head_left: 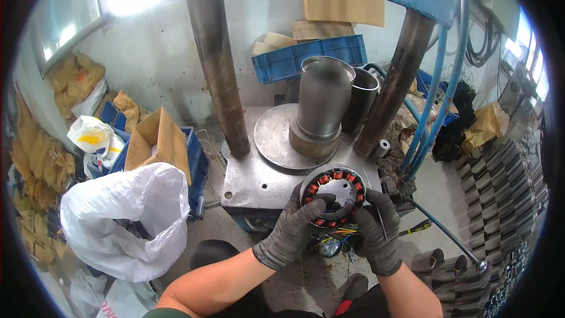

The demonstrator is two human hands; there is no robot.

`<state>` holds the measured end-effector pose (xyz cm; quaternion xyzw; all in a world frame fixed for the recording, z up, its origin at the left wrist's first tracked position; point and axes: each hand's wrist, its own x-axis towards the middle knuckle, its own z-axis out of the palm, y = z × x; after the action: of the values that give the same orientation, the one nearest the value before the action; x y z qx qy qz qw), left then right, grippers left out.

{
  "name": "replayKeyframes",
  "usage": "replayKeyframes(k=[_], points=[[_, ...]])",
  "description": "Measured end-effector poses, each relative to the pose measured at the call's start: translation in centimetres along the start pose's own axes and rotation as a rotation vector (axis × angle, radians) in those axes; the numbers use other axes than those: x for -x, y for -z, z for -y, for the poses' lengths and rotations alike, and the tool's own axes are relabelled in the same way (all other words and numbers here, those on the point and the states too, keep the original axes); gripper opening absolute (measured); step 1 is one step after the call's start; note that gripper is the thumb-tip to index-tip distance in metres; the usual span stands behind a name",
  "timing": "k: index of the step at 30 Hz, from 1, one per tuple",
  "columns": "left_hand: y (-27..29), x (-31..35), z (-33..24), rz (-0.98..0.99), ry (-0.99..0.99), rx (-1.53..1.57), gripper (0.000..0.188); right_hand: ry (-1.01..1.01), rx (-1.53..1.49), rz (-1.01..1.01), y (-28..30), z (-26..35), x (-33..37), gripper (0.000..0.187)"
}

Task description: The person places a stator core into a cylindrical mold within a hydraulic press, pushes down on the mold, and subsequently uses a thin metal tool to adjust or secure the wiring around the stator core.

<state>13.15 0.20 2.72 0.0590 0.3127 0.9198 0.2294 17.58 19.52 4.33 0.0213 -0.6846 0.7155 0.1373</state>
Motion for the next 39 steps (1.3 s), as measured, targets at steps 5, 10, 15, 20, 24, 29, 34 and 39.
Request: replayKeyframes(k=[5,10,15,20,24,29,34,39], points=[[0.4,-0.6,0.1,0.07,0.096,-0.114,0.074,-0.04,-0.09,-0.115,-0.1,-0.8,-0.7,0.036],[0.9,-1.7,1.6,0.063,0.159,-0.301,0.099,0.129,0.146,-0.175,0.8,-0.9,-2.4,0.043],[1.8,-0.6,1.6,-0.268,0.12,-0.491,0.082,0.528,0.675,-0.049,2.7,0.9,-3.9,0.035],[1.5,-1.3,1.4,0.04,0.062,-1.077,0.081,0.687,0.883,0.327,2.6,1.6,-4.0,0.036],[1.1,-2.0,2.1,0.04,-0.034,-1.307,0.063,0.684,0.88,0.477,1.6,1.9,-3.8,0.031],[1.0,-1.3,1.7,-0.224,-0.064,-0.934,0.04,0.695,0.638,0.245,2.7,3.5,-3.1,0.054],[0.9,-1.6,-0.1,-0.202,-0.174,-0.424,0.041,0.348,0.239,-0.058,4.3,2.3,-1.2,0.033],[0.6,-1.6,-1.1,-0.207,0.012,0.138,0.047,0.371,0.178,-0.01,2.4,2.8,1.2,0.025]])
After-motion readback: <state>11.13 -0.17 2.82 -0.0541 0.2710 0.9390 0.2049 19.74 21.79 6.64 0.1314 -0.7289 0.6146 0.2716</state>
